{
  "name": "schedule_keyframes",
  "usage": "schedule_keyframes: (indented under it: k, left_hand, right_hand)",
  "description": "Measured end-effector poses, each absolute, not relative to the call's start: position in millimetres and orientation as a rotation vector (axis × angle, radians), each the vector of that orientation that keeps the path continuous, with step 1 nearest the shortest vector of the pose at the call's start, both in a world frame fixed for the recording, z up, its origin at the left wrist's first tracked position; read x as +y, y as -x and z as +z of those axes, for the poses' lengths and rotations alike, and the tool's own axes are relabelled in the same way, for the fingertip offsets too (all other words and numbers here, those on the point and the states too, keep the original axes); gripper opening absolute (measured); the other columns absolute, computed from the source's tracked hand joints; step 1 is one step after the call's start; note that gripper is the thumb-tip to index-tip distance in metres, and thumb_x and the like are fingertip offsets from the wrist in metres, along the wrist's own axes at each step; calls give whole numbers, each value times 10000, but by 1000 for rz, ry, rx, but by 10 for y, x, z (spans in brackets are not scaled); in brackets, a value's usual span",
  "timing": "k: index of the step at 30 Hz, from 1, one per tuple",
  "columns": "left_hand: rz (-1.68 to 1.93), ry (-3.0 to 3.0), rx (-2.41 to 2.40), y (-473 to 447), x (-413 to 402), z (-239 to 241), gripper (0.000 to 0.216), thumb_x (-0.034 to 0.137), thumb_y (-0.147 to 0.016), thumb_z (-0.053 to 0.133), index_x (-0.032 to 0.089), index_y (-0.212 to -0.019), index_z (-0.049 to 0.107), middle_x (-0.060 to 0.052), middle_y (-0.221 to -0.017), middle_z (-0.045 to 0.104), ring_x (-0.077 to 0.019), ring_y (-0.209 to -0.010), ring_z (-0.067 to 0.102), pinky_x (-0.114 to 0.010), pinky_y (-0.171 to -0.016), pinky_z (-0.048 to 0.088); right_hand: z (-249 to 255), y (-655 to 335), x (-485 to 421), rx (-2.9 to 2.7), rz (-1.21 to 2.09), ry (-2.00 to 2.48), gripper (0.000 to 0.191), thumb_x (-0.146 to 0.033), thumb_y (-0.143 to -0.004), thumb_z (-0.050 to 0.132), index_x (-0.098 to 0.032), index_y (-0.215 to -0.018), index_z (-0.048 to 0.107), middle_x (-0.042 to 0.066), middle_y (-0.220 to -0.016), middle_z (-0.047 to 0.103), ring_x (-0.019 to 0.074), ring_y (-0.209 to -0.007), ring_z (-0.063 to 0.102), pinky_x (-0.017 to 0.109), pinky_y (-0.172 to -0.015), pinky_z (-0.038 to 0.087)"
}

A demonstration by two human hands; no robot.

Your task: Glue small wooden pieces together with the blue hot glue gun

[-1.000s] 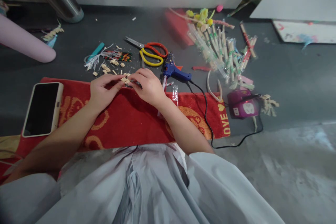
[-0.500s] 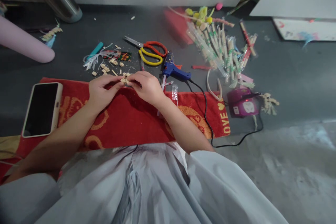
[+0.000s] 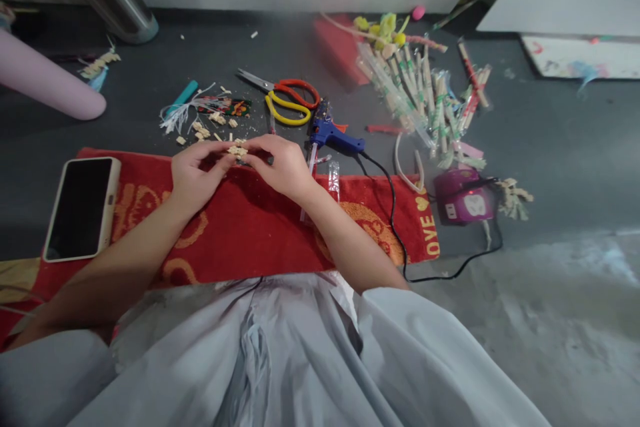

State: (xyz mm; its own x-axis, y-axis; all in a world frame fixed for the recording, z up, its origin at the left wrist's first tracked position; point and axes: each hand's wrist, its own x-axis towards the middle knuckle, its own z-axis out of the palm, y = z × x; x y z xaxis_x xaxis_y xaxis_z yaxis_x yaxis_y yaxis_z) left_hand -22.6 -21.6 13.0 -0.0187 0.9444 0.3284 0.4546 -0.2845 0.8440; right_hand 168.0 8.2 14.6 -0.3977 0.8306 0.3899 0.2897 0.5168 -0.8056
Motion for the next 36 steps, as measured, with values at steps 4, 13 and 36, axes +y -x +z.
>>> schedule_keyframes:
  k: [4, 13, 36]
  left_hand:
    - [1248, -1676, 1449, 224, -203, 99, 330, 487, -826, 725, 208, -999, 765, -55, -917, 758, -153, -756, 666, -282, -717, 541]
    - [1214, -1736, 1439, 231, -194, 106, 354, 476, -842, 719, 186, -1044, 742, -47, -899, 738, -145, -762, 659, -269, -708, 543]
    - [1171, -2058, 1472, 259, -213, 135, 194, 300, -858, 663, 181, -996, 728, -3, -795, 704, -93, -607, 578, -214, -590, 479]
  right_hand:
    - [143, -1666, 80, -1877, 928, 961, 185, -307, -914, 669, -153, -988, 742, 81, -979, 769, 158, -852, 684, 303, -806, 552]
    - [133, -1672, 88, -1890, 922, 973, 177, -315, -915, 652, -156, -964, 712, 67, -951, 755, 148, -821, 665, 304, -785, 548]
    - [91, -1714, 112, -2094, 647, 878, 140, -213, -941, 589, -156, -1013, 696, 82, -967, 750, 165, -850, 674, 315, -833, 553]
